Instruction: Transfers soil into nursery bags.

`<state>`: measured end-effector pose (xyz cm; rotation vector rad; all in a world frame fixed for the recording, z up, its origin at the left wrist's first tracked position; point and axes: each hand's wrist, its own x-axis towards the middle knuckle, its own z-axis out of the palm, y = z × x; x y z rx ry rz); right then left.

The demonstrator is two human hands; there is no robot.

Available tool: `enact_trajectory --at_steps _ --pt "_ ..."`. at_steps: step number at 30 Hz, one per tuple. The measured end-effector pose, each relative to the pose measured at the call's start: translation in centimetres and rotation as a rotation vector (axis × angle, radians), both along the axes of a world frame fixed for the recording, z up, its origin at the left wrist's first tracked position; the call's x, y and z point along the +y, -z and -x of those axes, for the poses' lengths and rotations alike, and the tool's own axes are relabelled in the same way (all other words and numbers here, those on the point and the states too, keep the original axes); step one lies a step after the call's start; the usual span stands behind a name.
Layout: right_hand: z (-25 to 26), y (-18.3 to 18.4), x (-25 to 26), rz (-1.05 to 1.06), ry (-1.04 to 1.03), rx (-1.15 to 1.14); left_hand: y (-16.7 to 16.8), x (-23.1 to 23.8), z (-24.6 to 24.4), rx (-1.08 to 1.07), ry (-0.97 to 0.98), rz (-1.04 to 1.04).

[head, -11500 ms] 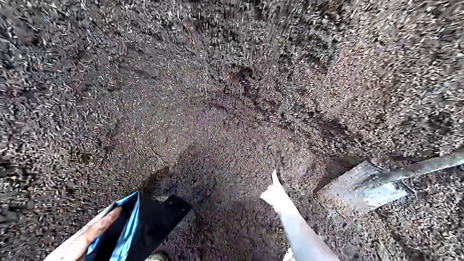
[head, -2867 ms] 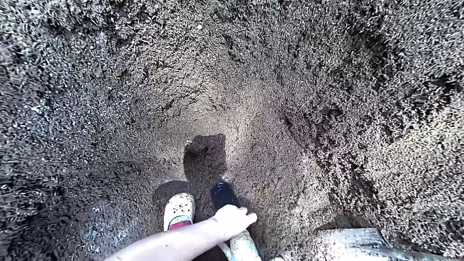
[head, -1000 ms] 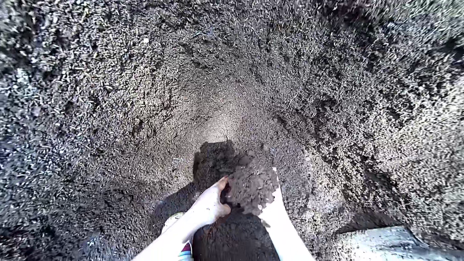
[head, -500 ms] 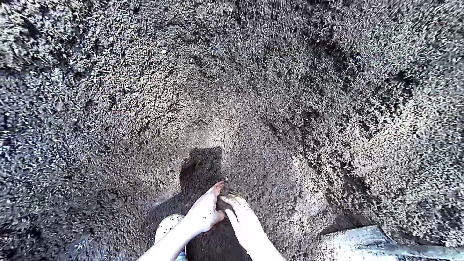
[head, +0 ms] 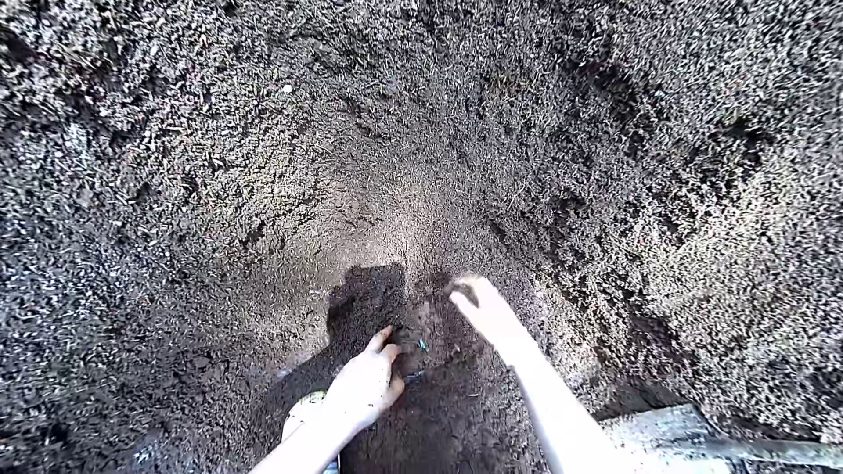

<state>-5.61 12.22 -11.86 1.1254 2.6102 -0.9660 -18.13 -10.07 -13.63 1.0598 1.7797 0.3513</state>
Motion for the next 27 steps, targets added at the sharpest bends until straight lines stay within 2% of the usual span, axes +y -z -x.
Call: enact_trajectory --at_steps 3,5,7,10,15,18,21,23,27 --pt "0.0 5.6 8.1 -0.162 0.041 -0.067 -0.7 1.0 -0.4 0.151 0.094 0.112" --pt "-0.6 9.3 9.8 -0.166 0.052 -0.129 -1.2 1.6 0.1 0.166 0.121 0.202" --pt "-1.5 11.1 8.9 -0.190 0.076 -0.201 -1.1 1.7 0.9 0.142 0.136 0.250" --pt "-4.2 12.1 6.4 -0.095 0.103 -0.402 -0.4 1.6 1.5 0.098 0.167 0.272" --pt "-8.7 13.7 1.0 0.037 -0.022 -0.711 -0.3 2.3 0.3 0.114 0.244 0.256" --pt "-9.8 13.6 -1.7 0.156 -0.043 -0.714 -0.3 1.8 -1.7 0.162 0.320 0.222" --pt "-10.2 12.0 -2.6 0.285 -0.043 -0.680 0.8 1.0 -2.3 0.193 0.313 0.124" --pt "-9.6 9.4 -3.4 0.351 -0.011 -0.588 1.3 0.5 -2.1 0.199 0.300 0.078" --pt "-6.6 1.7 -6.5 0.320 0.018 -0.357 0.3 -0.3 -2.4 0.085 0.161 0.048"
